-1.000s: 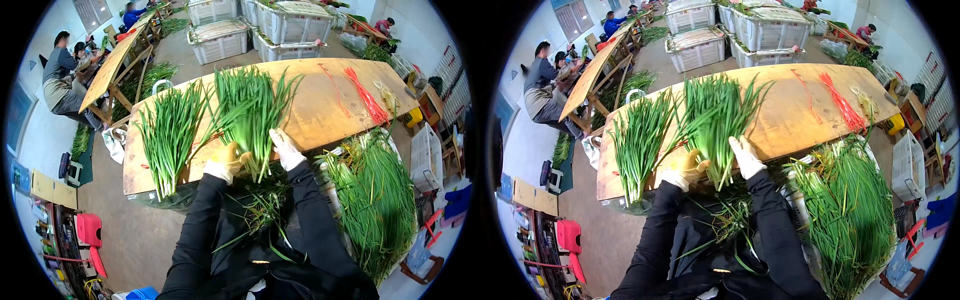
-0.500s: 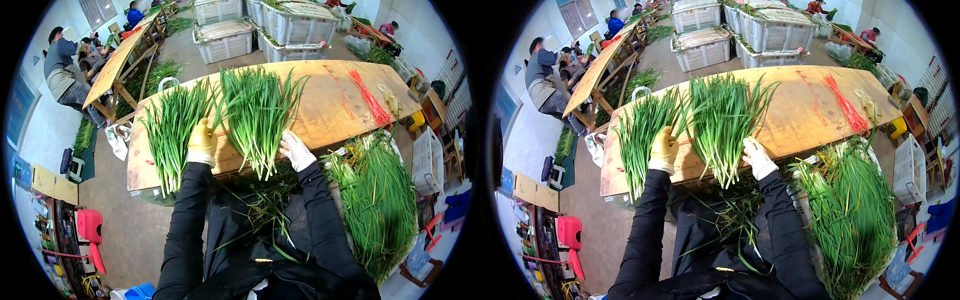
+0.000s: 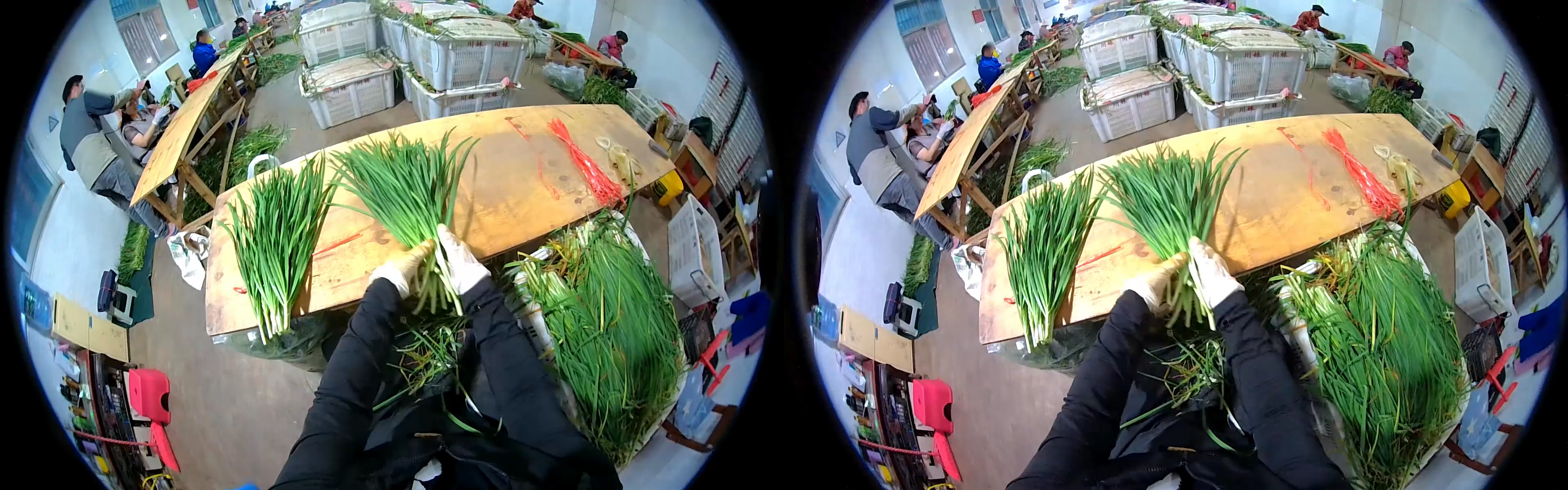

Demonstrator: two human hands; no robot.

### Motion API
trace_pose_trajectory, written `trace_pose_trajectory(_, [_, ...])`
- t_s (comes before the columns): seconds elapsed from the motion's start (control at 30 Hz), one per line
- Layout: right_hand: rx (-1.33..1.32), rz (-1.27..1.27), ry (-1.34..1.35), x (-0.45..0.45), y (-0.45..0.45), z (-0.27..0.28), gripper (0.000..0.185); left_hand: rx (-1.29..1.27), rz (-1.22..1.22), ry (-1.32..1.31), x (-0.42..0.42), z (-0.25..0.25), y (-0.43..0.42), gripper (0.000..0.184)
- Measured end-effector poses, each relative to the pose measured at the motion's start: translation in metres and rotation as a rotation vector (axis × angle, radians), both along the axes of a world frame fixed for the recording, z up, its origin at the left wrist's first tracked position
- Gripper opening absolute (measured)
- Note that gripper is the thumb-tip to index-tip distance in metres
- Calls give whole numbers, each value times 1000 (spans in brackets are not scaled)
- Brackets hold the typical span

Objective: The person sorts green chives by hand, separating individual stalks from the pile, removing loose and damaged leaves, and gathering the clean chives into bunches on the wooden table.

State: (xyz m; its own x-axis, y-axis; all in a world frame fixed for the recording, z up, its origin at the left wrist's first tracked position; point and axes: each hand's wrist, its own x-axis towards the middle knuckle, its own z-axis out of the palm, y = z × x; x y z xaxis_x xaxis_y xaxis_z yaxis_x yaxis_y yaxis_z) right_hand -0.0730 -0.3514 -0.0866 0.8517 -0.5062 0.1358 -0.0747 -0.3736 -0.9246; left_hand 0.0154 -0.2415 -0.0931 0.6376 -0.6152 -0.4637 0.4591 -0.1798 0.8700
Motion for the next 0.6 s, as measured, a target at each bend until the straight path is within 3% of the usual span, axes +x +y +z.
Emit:
trace_pose_trajectory(0.03, [29,40,45,-10,-2,8,62,-12,-80,-105,-4,-8,-2,32])
trace_pose_trajectory(0.13, [591,87,93,-46,-3,18,45,33,-325,-501,-31,-10,1,42])
trace_pose_trajectory(0.2, [829,163,-16,-75,8,12,43,-77,-392,-614,-58,-16,13,52])
trace_pose_trajectory(0.27, [1100,166,-39,-102,18,-2,46,-59,-432,-680,-77,-55,21,61])
trace_pose_trajectory(0.3, [1221,198,63,-112,17,-32,46,105,-519,-663,-84,-34,29,65])
trace_pose_trajectory(0.37, [1038,358,105,-124,16,-46,46,293,-610,-649,-101,14,47,74])
trace_pose_trajectory(0.4, [1052,399,219,-126,13,-24,48,140,-520,-776,-104,8,51,77])
trace_pose_trajectory(0.47, [980,520,152,-113,3,-33,49,50,-593,-873,-95,2,53,80])
trace_pose_trajectory(0.53, [995,366,133,-93,11,-40,45,111,-556,-1059,-101,-4,46,88])
trace_pose_trajectory(0.6, [1029,277,9,-76,25,-42,38,607,-651,-1234,-112,1,36,100])
